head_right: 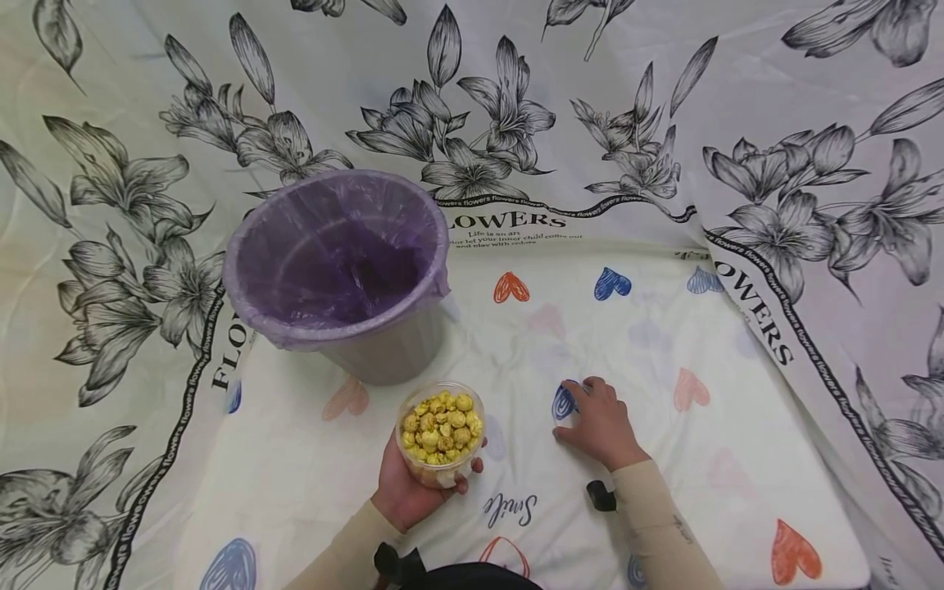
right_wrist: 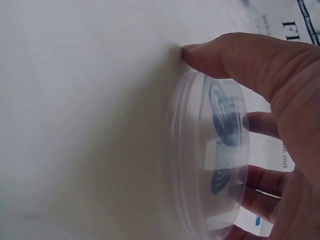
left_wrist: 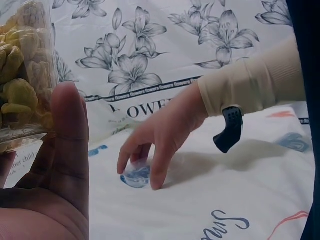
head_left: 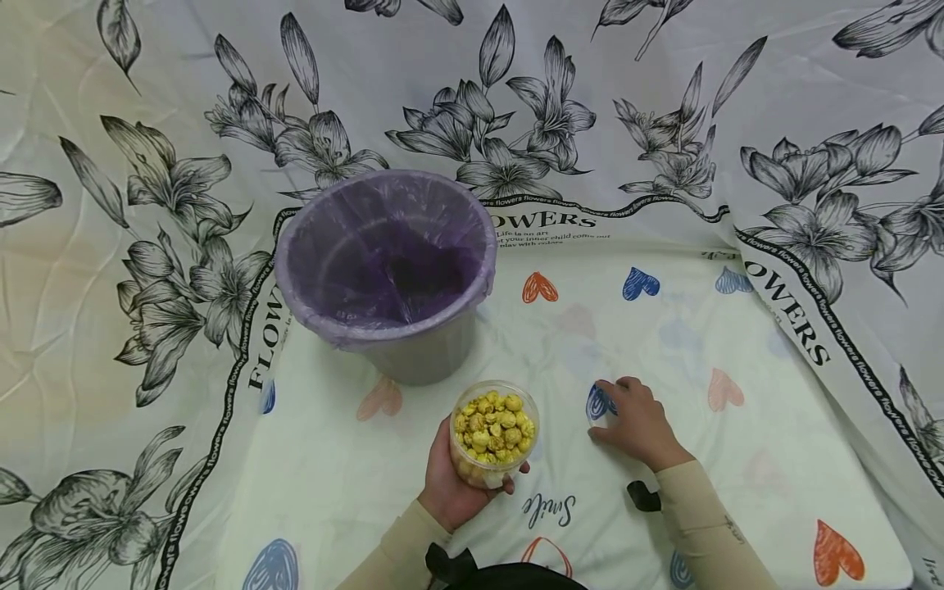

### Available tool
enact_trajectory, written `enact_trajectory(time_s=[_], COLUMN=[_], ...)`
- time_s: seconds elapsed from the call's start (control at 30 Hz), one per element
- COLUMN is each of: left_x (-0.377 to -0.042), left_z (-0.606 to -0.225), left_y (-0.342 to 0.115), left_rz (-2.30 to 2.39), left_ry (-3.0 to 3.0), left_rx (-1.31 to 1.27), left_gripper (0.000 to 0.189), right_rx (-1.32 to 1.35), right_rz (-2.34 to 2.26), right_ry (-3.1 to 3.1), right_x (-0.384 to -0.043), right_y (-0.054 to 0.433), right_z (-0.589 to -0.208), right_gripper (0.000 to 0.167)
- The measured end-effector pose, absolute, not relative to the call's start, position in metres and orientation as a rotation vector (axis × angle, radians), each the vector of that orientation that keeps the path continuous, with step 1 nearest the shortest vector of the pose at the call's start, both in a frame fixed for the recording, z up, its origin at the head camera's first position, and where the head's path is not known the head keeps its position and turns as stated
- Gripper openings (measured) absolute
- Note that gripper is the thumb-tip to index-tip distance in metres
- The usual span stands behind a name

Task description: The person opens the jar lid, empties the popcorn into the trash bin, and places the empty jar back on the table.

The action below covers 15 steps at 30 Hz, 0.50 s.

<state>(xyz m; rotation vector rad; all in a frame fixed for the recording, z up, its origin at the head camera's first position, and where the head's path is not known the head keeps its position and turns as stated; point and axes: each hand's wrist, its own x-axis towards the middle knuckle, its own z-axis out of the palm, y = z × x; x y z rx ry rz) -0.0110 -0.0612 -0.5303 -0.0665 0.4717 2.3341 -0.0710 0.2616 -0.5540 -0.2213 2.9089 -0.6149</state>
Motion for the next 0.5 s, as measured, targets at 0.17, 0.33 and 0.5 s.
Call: enact_trajectory(time_s=[0.17,0.33,0.5], left_x=[-0.0101,-0.0084,-0.0079], left_z=[-0.5284,-0.5275,-0.5268], left_y=[-0.0621,-0.0634,-0.0671], left_rz=[2.338,2.348,2.36], left_ry=[0.471,0.471,0.498], left_rx=[-0.042,-0.045,-0.069], left_gripper=[0.083,0.083,0.085], right_rx=[-0.221,-0.229,-0.251], right_rz=[-0.607,-0.597,-0.629], right_ry=[2.914,2.902,2.968], right_x=[-0.0712,-0.0712,-0.0789], right_y=[0.2611,0.2616,0.2549], right_z=[-0.5568,-0.5591,-0.5516], right_gripper=[0.08,0.088,0.091])
